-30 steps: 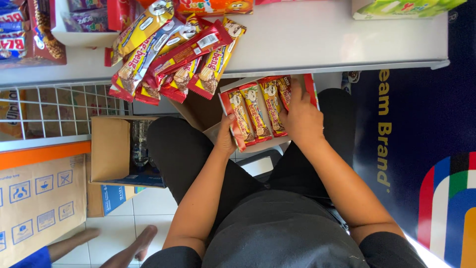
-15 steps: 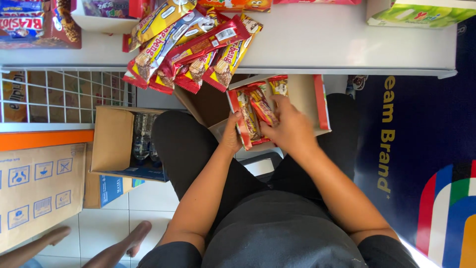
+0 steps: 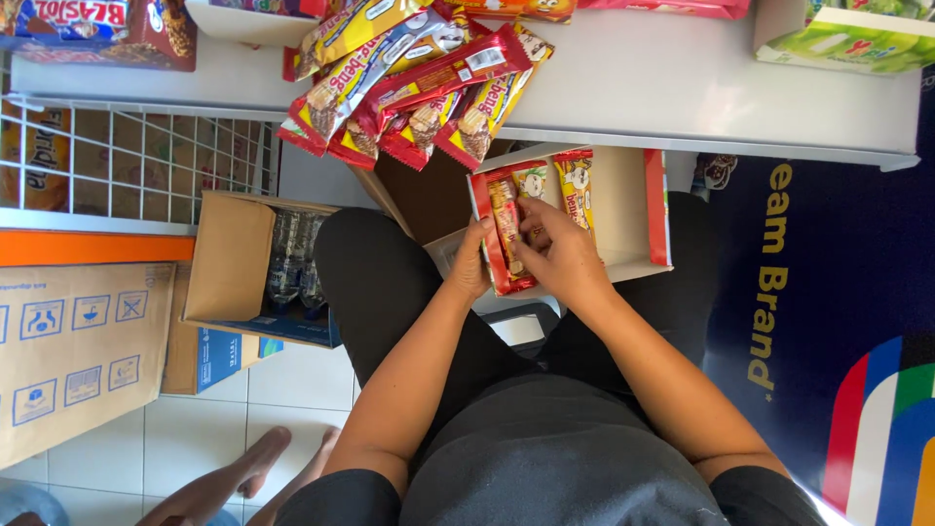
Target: Organizing snack bars into a box and wiping bread packages before placing them in a crate.
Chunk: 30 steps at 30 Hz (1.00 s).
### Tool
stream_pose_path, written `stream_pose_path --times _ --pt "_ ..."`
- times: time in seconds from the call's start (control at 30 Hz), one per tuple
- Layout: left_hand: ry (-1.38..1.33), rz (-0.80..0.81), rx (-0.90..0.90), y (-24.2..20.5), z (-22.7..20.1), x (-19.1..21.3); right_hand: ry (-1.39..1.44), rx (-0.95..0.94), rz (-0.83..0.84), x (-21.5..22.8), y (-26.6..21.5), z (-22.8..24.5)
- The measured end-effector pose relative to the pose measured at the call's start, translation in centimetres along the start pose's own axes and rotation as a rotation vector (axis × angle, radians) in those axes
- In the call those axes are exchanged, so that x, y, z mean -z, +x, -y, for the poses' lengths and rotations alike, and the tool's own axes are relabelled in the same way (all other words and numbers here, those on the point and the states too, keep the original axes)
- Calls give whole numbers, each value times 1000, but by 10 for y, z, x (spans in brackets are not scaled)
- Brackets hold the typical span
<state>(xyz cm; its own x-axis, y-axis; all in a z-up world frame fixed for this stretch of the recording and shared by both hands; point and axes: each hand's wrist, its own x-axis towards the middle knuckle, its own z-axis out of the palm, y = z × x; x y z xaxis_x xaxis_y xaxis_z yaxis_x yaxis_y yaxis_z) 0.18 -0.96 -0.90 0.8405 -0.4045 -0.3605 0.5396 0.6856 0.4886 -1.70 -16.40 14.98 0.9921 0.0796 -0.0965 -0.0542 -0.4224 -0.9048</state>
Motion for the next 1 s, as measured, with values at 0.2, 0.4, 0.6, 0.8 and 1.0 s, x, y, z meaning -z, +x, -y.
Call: stream_pose_path --times 0.2,0.4,0.6,0.8,1.0 --pt "-20 24 -58 -5 -7 -14 44 -38 40 -9 7 -6" --pt "-33 7 -41 -5 -4 -4 103 -30 52 -15 7 -12" --pt "-37 32 -15 -6 -7 -8 -125 101 14 -3 -2 29" --pt "-103 -22 32 -3 -12 -13 -411 598 -212 65 13 119" --pt "-100 -4 17 0 -14 -14 -493 851 -79 55 100 148"
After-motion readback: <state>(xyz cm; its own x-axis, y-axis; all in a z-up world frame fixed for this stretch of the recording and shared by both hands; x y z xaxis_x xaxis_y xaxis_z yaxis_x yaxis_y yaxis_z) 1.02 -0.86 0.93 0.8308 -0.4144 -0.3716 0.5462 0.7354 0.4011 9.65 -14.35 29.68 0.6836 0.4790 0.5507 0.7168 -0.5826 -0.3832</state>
